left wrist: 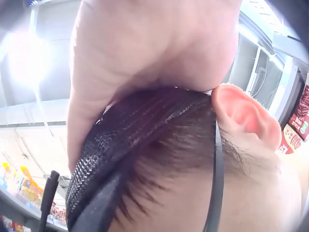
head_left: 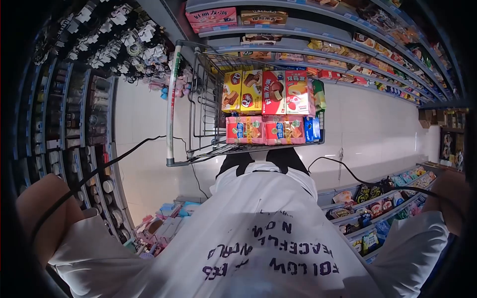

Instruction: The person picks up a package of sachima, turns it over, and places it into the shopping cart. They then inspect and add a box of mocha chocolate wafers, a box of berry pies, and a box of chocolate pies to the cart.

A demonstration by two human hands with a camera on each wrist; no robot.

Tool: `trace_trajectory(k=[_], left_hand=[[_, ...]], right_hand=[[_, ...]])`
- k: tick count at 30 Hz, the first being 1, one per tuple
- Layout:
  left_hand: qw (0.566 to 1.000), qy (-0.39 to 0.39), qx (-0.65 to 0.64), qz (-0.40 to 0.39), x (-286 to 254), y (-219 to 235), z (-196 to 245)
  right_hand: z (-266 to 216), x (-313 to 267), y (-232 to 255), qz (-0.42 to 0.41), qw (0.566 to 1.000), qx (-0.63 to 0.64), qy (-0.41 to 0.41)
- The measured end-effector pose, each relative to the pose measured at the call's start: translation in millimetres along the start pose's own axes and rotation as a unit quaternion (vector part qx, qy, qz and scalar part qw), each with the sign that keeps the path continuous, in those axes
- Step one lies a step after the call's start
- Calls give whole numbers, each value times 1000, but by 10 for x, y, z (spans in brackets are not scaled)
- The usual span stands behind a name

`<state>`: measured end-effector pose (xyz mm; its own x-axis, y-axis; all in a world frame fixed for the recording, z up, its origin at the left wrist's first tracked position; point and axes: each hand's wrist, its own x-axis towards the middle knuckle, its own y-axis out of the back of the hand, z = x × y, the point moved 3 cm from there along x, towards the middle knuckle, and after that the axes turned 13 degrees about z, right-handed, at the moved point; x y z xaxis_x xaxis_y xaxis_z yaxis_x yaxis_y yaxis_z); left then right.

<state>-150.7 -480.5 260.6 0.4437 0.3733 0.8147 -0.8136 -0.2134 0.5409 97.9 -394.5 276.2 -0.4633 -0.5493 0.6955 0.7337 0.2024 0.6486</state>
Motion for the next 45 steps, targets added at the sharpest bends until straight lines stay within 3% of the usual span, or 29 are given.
trace_trajectory(k=[9,13,15,16,17,18,19,20,21,22,24,26,27,28,29,30,32,34,37,40,42,43,45], left_hand=[[992,58,-73,90,563,-306,-730],[969,93,-130,191,927,-496,-1256],[914,249,-181,266,727,-869,-1890],[900,311,-166,256,658,-1118,-2220],[895,393,-136,162,464,-1323,-2593],[937,330,-19,114,330,-1560,-2947],[949,305,26,79,194,-1805,-3270],[940,335,35,49,39,-2038,-3601],[929,365,57,12,-100,-2236,-3932],[884,464,54,-13,-232,-2379,-4243],[842,523,122,51,-670,-2619,-4981],[832,533,134,77,-1036,-2759,-5591],[800,571,132,130,-1179,-2813,-5878],[764,606,129,181,-1306,-2833,-6113],[731,651,112,172,-1415,-2855,-6298],[733,651,114,164,-1307,-2879,-6309],[644,719,-17,260,-1073,-2938,-6251],[634,726,-34,265,-1075,-2995,-6328],[659,720,-65,206,-1025,-3076,-6247],[649,707,-110,261,-1042,-3084,-6023],[702,600,-163,347,-947,-3002,-5645],[742,573,-136,320,-914,-2971,-5430],[744,579,-125,310,-1110,-2938,-5069]], right_hand=[[729,-697,695,37,996,-36,-66],[1377,-1387,1161,75,969,-72,-226],[1748,-1963,1187,96,918,-51,-380],[1940,-2347,1064,102,879,-24,-466],[2110,-2724,932,102,839,7,-534],[2272,-3107,758,99,795,47,-597],[2426,-3473,551,112,746,89,-651],[2573,-3862,373,90,711,112,-689],[2714,-4225,200,65,707,102,-697],[2838,-4591,-5,40,700,95,-707],[3100,-5395,-446,107,652,100,-744],[3342,-6057,-781,139,651,63,-744],[3486,-6280,-948,148,648,63,-744],[3620,-6427,-1141,205,620,52,-756],[3731,-6507,-1280,260,586,43,-766],[3845,-6522,-1375,267,581,43,-768],[4058,-6526,-1523,236,597,8,-766],[4214,-6592,-1692,232,594,50,-768],[4178,-6571,-1749,251,602,79,-754],[3885,-6424,-1639,299,608,39,-735],[3490,-6164,-1499,313,604,11,-732],[3256,-5926,-1399,325,598,32,-731],[2756,-5595,-1356,327,588,34,-739]])
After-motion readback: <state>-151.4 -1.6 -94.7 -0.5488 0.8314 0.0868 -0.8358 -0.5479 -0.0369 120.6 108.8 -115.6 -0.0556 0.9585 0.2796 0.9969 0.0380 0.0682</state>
